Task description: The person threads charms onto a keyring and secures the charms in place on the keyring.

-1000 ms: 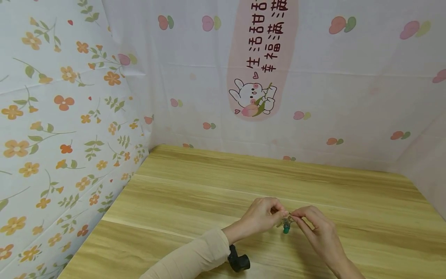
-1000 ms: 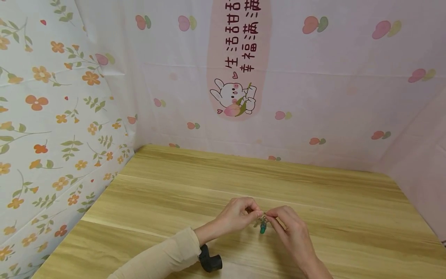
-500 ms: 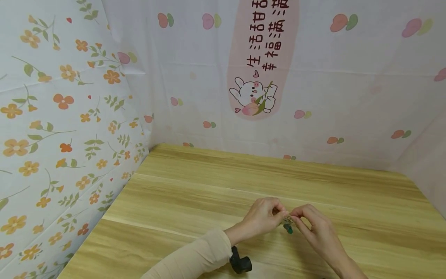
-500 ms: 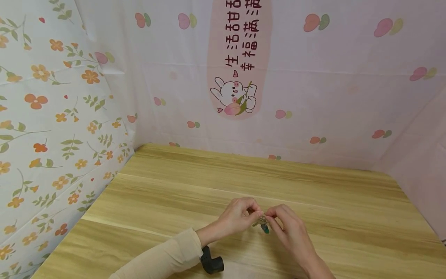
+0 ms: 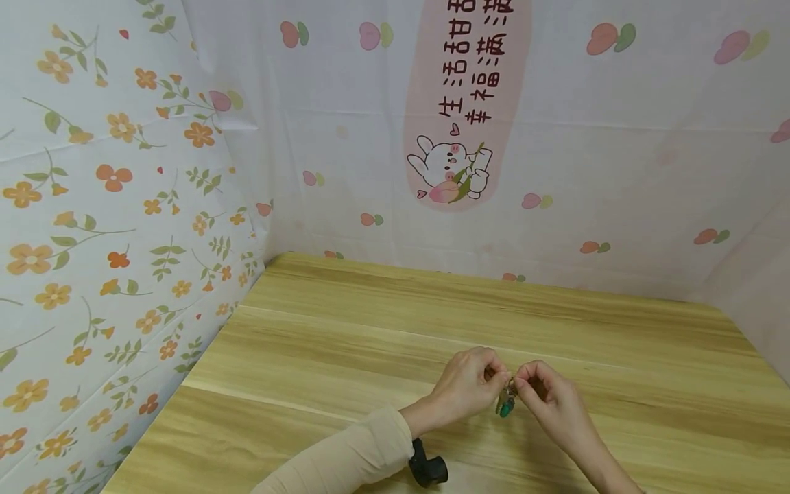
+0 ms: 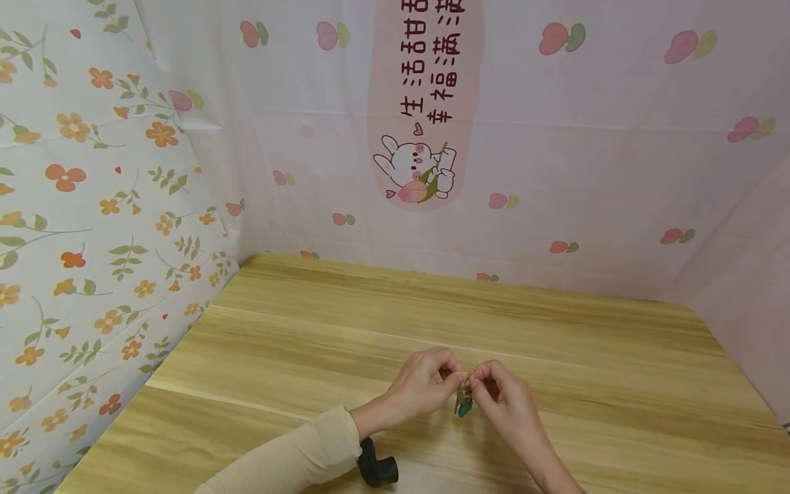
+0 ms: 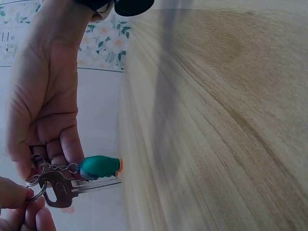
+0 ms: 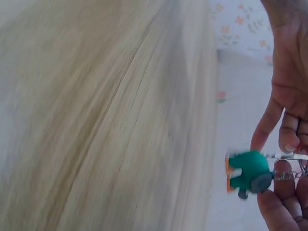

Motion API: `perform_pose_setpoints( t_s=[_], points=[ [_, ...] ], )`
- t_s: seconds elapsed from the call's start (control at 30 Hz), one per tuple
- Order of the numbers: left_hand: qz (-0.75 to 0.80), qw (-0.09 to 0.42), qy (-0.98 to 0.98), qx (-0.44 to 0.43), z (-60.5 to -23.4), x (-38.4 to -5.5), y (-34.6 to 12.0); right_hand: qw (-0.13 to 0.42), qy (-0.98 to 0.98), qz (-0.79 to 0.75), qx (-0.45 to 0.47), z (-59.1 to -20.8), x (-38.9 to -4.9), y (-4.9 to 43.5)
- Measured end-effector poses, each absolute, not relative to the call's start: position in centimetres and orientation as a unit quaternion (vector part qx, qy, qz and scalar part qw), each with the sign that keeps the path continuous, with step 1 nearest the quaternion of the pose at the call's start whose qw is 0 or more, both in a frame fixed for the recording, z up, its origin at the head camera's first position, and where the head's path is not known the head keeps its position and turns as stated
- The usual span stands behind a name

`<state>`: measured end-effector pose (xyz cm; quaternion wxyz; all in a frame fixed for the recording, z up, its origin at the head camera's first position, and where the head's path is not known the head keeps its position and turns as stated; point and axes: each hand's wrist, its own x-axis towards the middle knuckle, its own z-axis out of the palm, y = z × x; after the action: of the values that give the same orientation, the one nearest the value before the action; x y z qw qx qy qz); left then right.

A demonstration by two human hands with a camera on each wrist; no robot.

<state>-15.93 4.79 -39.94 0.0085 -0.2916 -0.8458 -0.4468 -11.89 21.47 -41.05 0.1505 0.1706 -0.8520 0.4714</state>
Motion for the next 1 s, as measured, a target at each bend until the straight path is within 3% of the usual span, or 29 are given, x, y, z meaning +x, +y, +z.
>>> perform_pose_setpoints(
  t_s=[0.3,0.63,1.0],
  points=[
    [-0.444,0.033,-0.846,-0.293,-40.0,-15.7,4.9,0.002,-0.809,0.585,0.055,-40.3,-11.5,21.3],
    [-0.438,0.07,-0.842,-0.308,-40.0,-15.5,4.8,-0.018,-0.794,0.608,0.001,-39.9,-11.4,20.7],
    [-0.415,0.158,-0.829,-0.34,-40.8,-15.5,4.9,-0.003,-0.782,0.622,-0.04,-39.6,-11.5,19.9]
  ],
)
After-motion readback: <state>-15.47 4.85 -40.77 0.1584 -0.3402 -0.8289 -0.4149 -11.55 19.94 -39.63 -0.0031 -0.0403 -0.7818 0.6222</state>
